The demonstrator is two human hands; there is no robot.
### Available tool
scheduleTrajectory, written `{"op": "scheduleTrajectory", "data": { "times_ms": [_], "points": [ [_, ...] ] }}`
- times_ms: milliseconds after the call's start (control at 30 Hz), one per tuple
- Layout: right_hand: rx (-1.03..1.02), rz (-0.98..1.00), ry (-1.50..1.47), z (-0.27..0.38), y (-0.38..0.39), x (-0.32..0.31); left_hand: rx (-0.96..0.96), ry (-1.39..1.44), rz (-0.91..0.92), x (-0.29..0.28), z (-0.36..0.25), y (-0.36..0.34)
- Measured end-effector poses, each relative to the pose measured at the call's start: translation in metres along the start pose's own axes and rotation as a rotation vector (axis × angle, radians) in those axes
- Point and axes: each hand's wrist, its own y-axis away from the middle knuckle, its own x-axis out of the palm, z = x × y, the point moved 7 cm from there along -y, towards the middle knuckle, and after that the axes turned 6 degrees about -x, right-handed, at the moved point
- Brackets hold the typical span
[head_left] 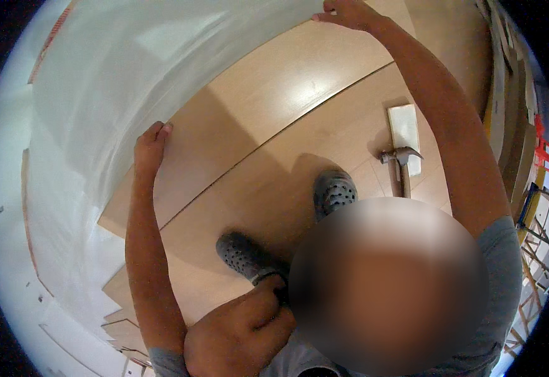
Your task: The person unboxes floor planks, aligns them on a white underlay, and secures them into place using a hammer and a tapping block.
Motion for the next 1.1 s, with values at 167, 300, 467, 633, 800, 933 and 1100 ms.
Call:
{"op": "scheduleTrajectory", "data": {
  "times_ms": [167,300,467,633,800,933,1100],
  "points": [
    [-0.007,0.029,-0.013,-0.002,-0.022,0.019,0.021,0.045,-0.027,0.009,0.036,-0.023],
    [-0.026,0.053,-0.028,-0.014,-0.02,0.031,-0.009,-0.04,0.051,0.013,0.019,-0.022],
    [0.017,0.148,0.017,0.019,-0.032,0.031,-0.014,-0.078,-0.007,0.003,0.048,-0.017],
    [0.054,0.128,0.025,0.053,-0.039,0.056,-0.03,-0.027,-0.038,-0.006,0.12,-0.016],
    [-0.107,-0.121,-0.069,0.199,-0.083,0.083,-0.239,0.036,0.118,-0.048,0.296,0.011],
    [-0.02,-0.107,-0.085,0.265,-0.075,0.081,-0.199,0.024,0.128,-0.053,0.324,0.029],
    [-0.005,-0.186,-0.15,0.254,-0.058,0.082,-0.251,-0.157,0.156,-0.042,0.329,0.017]
  ]
}}
